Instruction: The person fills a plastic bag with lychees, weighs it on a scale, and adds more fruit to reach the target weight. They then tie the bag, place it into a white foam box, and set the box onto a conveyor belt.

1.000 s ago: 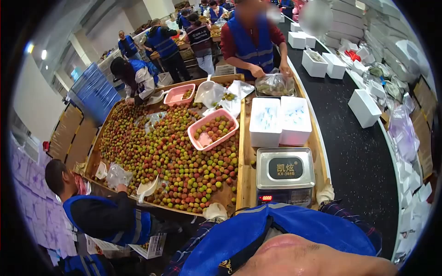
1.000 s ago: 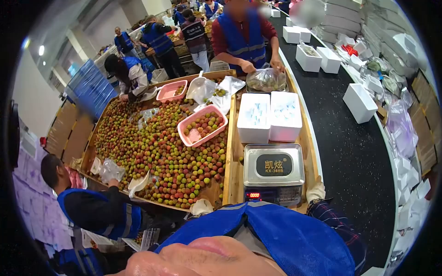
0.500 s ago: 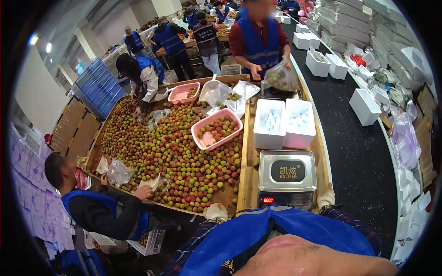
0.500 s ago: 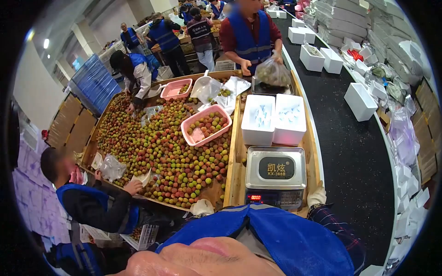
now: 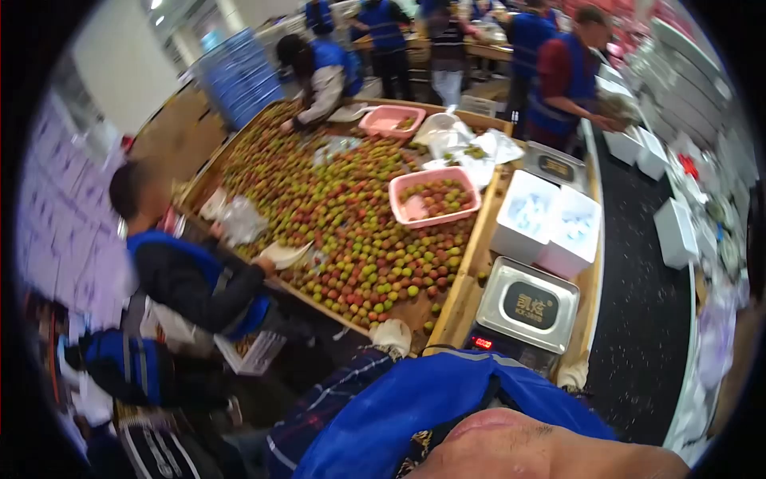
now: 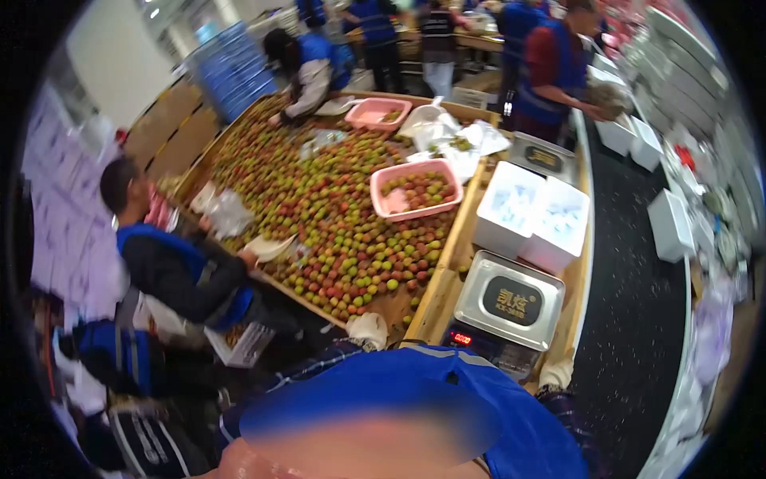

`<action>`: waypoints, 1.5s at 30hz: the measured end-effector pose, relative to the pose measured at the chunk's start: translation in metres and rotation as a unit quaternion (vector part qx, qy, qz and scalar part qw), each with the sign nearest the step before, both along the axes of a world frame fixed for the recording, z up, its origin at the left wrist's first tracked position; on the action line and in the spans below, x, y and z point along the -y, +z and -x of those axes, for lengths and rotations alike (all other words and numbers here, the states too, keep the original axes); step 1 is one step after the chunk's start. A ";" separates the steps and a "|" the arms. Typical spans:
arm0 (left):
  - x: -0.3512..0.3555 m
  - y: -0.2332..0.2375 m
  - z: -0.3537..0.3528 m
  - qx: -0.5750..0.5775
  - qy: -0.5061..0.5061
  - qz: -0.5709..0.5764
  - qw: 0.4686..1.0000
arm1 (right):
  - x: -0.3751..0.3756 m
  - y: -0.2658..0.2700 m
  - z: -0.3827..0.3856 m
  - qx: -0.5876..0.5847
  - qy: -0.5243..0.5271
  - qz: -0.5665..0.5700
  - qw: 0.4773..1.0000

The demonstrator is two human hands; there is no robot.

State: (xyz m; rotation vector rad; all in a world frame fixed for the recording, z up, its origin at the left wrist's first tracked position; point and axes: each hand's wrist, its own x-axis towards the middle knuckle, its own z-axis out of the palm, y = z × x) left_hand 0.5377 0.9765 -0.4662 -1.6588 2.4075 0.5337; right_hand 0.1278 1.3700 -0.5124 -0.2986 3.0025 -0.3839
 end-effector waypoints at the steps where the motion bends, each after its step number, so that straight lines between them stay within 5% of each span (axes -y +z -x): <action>1: -0.003 -0.003 0.001 -0.015 0.013 0.015 1.000 | 0.001 -0.001 0.001 -0.005 0.002 -0.003 1.000; 24: -0.009 -0.012 -0.001 -0.051 0.028 0.065 0.996 | 0.000 -0.002 -0.003 -0.050 0.012 -0.029 0.998; 31: -0.003 0.010 0.004 -0.002 0.013 -0.020 1.000 | 0.001 -0.006 -0.009 -0.030 -0.009 -0.036 0.999; 33: -0.005 -0.007 0.003 -0.049 0.015 0.054 0.997 | 0.001 -0.002 -0.012 -0.026 -0.014 -0.040 0.999; 36: 0.001 0.007 0.007 0.026 0.017 -0.052 0.998 | 0.002 0.003 -0.015 -0.022 -0.020 -0.042 0.999; 45: -0.001 0.005 0.007 0.008 0.025 -0.028 0.999 | 0.006 0.005 -0.009 -0.017 -0.015 -0.049 0.999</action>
